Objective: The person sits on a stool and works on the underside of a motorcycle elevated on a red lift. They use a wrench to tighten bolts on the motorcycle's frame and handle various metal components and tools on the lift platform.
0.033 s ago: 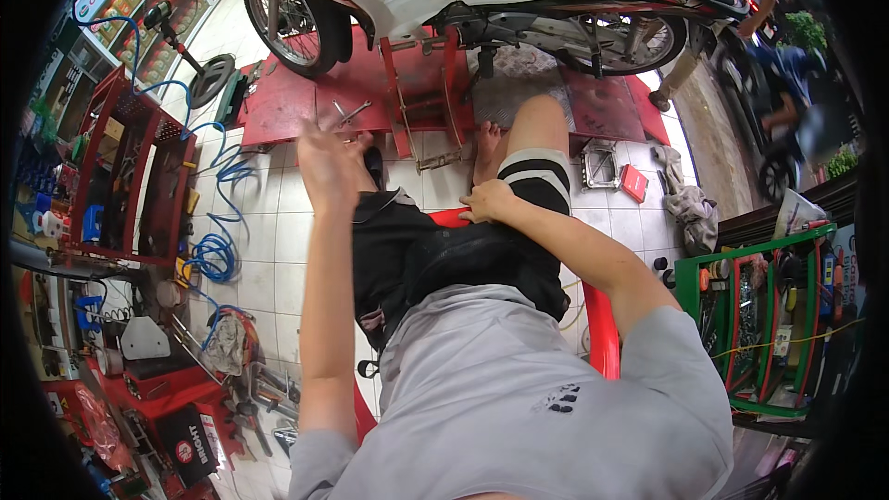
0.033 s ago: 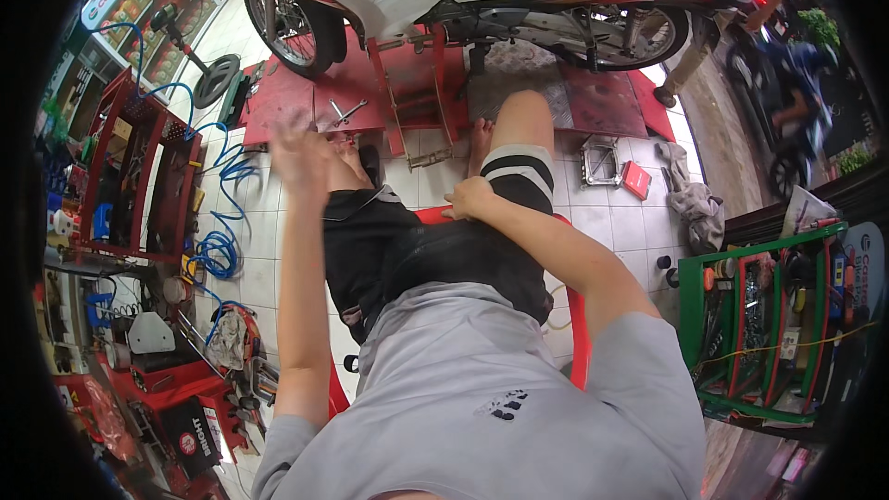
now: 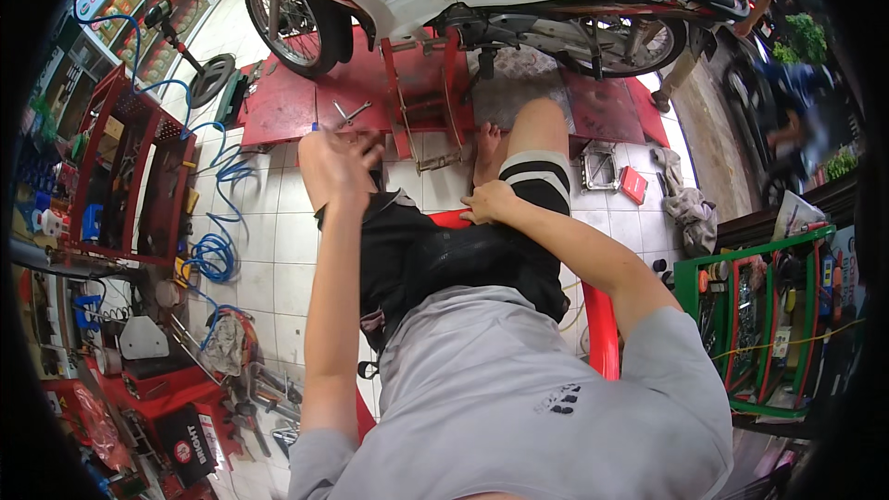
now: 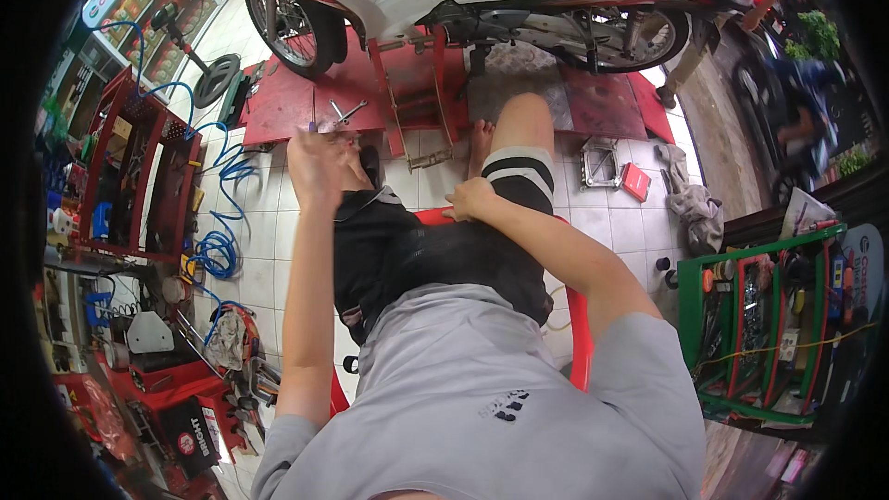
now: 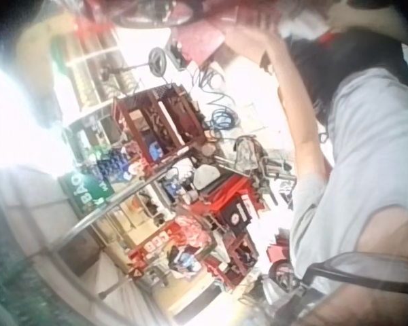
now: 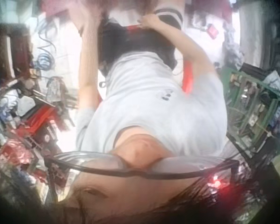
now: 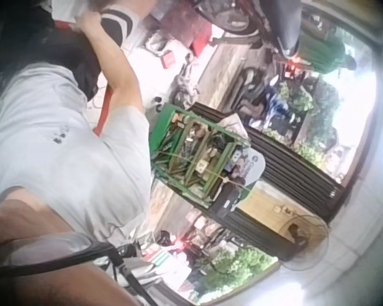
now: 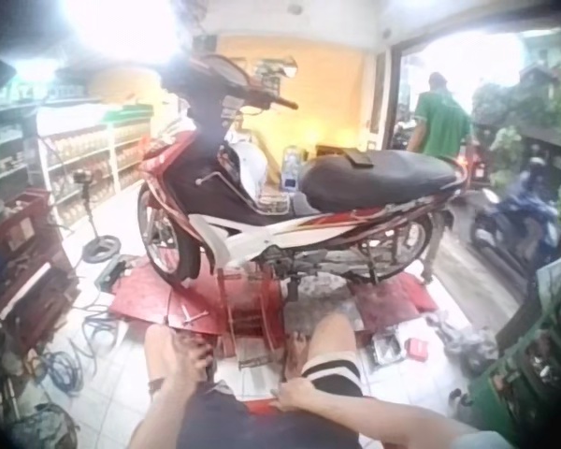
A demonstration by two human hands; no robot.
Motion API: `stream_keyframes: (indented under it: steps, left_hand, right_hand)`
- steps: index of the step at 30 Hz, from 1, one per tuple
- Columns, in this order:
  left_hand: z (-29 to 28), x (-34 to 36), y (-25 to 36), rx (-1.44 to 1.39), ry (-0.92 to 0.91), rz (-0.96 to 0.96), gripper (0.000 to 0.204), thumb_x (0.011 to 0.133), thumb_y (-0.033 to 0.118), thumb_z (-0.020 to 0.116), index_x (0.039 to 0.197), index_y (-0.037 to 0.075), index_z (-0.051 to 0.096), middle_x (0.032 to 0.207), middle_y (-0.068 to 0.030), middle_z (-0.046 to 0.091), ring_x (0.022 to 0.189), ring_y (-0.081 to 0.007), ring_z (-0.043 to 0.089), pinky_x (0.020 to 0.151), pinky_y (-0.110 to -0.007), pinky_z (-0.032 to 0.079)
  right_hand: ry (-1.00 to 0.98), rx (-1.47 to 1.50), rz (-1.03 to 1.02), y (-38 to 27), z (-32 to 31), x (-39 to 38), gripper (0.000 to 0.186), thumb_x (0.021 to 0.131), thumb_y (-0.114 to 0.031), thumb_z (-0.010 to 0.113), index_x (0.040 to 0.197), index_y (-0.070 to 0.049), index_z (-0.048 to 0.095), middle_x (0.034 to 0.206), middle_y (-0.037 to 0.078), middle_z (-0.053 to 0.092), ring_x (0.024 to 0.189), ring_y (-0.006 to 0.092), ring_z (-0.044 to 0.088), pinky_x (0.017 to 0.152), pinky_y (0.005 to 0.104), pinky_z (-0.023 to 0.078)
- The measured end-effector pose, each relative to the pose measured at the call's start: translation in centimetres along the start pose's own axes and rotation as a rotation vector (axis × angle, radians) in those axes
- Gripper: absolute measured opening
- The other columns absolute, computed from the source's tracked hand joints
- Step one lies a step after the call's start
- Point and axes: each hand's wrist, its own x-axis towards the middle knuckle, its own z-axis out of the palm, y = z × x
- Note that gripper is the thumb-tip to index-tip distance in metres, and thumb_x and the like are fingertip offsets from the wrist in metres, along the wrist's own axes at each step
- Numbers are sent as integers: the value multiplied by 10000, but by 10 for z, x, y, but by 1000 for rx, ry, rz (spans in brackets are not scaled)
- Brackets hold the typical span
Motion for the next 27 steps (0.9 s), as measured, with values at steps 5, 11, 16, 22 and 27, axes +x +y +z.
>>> stream_keyframes:
  steps: [5,11,16,22,27]
  left_hand:
    - [-34,31,-80,32,-129,-410,635,964,565,284,1313,41,370,1235,-193,494,1120,-329,528,894,-460,446]
    - [-67,54,-97,-117,-249,-519,683,975,540,260,1412,15,250,1348,-220,423,1194,-348,487,945,-458,412]
    - [-60,51,-107,-20,-249,-509,643,980,527,271,1384,27,276,1272,-208,479,1145,-326,530,907,-441,430]
    - [-66,61,-121,15,-222,-511,600,979,506,318,1355,39,295,1250,-207,491,1068,-306,563,853,-408,459]
    - [-72,115,-120,193,-168,-479,561,960,467,410,1309,31,354,1201,-181,523,1025,-280,574,795,-375,475]
  right_hand:
    - [114,-28,-51,3,-2,-16,512,886,-536,481,1170,-133,618,851,176,679,810,337,669,721,442,529]
    - [242,15,-91,-3,-11,-9,394,854,-440,572,1054,-111,653,825,162,677,807,327,667,721,443,525]
    - [207,-38,-98,9,12,3,378,870,-427,553,1089,-135,647,925,151,678,905,320,656,786,449,510]
    - [26,41,-81,3,1,4,397,881,-420,540,1167,-158,628,1028,152,671,972,324,641,837,442,500]
    - [161,371,-202,12,-33,0,362,885,-353,541,1119,-100,650,980,195,666,935,362,633,843,443,494]
